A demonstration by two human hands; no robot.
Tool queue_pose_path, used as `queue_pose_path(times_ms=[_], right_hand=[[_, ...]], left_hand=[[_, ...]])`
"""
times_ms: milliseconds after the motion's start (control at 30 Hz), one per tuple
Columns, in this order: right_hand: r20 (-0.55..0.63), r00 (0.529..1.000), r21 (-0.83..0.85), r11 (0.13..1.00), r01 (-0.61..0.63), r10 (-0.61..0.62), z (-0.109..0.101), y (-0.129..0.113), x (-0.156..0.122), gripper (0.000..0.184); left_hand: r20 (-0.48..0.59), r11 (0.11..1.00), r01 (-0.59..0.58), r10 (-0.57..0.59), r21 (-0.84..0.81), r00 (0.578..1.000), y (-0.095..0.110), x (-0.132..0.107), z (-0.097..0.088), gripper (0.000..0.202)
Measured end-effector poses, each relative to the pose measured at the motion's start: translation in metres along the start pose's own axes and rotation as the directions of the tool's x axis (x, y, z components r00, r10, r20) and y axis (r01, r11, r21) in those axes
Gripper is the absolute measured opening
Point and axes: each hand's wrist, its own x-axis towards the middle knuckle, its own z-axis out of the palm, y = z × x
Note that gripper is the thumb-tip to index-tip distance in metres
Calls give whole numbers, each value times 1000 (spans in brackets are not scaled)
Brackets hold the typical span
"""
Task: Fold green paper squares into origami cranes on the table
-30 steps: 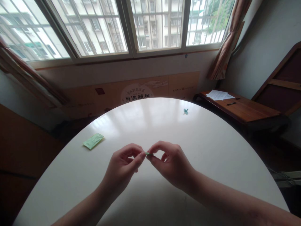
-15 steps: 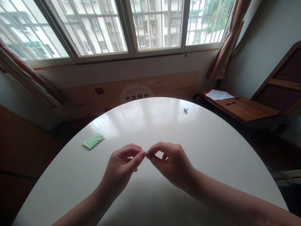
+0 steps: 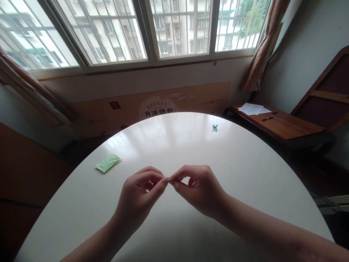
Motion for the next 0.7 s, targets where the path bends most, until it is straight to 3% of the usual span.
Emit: queue_pose_path(times_ms=[100, 233, 400, 700], right_hand=[[91, 982, 243, 953, -180, 163, -1, 4, 2, 6], [315, 901, 485, 765, -424, 300, -2, 11, 7, 16], [375, 867, 563, 662, -495, 329, -1, 11, 8, 17], [469, 810, 566, 584, -582, 353, -2, 8, 7, 19]], left_hand=[[62, 994, 63, -58, -88, 996, -3, 3, -3, 16], [136, 956, 155, -124, -248, 983, -9, 8, -9, 14], [211, 946, 170, -113, -275, 971, -10, 10, -12, 10], [233, 962, 134, -78, -238, 969, -4, 11, -12, 11]])
